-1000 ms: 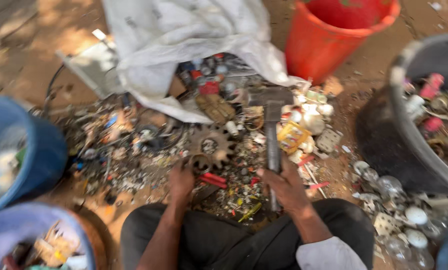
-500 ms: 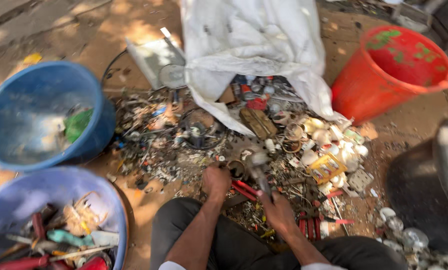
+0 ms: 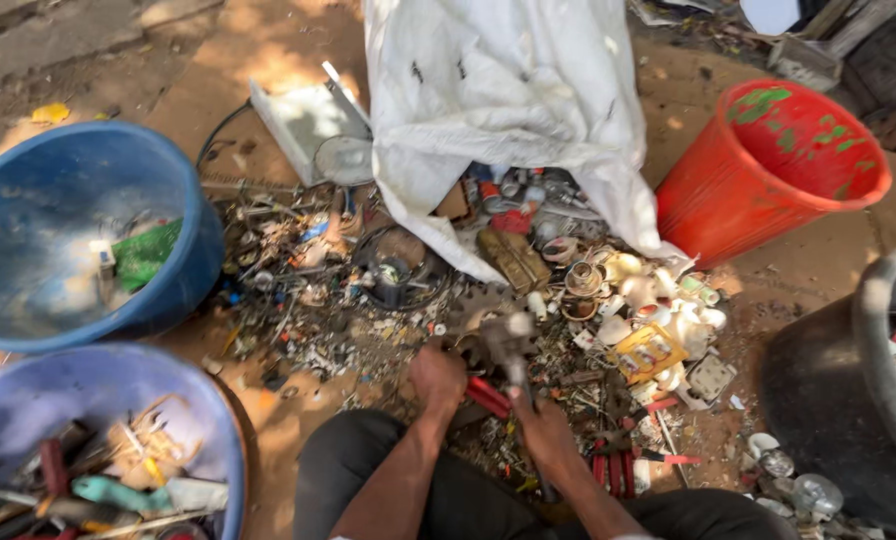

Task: The person sits on the ground and uses a hammer to break apart various electronic components and scrap metal. They repeatedly strike items like a gear and a white plastic housing to separate parts, occasionally using pliers to hold or adjust the pieces.

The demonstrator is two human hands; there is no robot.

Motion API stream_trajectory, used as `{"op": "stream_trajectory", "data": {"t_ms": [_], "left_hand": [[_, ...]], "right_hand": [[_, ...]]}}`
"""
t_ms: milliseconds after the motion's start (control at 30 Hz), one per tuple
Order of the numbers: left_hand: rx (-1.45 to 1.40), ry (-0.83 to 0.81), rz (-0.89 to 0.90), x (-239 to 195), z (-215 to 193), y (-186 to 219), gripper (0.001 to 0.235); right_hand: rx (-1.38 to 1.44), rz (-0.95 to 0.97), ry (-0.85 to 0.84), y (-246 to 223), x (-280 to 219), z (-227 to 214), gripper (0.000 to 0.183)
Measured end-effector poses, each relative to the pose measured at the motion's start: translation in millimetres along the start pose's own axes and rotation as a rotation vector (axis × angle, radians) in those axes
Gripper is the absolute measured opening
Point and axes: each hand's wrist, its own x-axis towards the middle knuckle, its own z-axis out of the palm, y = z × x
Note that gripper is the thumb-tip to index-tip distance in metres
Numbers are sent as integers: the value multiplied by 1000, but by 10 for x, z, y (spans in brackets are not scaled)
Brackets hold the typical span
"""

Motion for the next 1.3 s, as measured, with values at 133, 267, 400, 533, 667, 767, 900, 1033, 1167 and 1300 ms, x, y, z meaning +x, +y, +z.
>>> {"op": "stream_trajectory", "data": {"t_ms": [133, 267, 400, 533, 667, 767, 900, 1033, 1167, 1300], "left_hand": [[-101, -67, -22, 26, -28, 65, 27], [-33, -32, 45, 76, -39, 120, 26], [15, -24, 64, -10, -113, 178, 26], [-113, -64, 88, 9, -150, 139, 25], [-123, 31, 175, 122, -43, 121, 26], [-94, 48, 190, 129, 13, 111, 27], [-105, -47, 102, 126, 4, 75, 25], [-145, 100, 294, 116, -8, -47, 37], [-178, -119, -103, -55, 52, 5, 53], [-193, -146, -134, -19, 156, -26, 41]], "right_hand": [[202, -614, 101, -143, -339, -197, 47], [3, -863, 137, 122, -172, -224, 54], [-426, -260, 36, 172, 192, 7, 62], [129, -222, 96, -101, -140, -104, 32], [324, -935, 184, -212, -309, -288, 42], [285, -1184, 271, 83, -66, -123, 48], [-453, -123, 76, 291, 448, 30, 64], [266, -19, 14, 247, 123, -54, 52], [392, -138, 23, 95, -7, -90, 46], [401, -307, -18, -15, -126, -29, 46]]}}
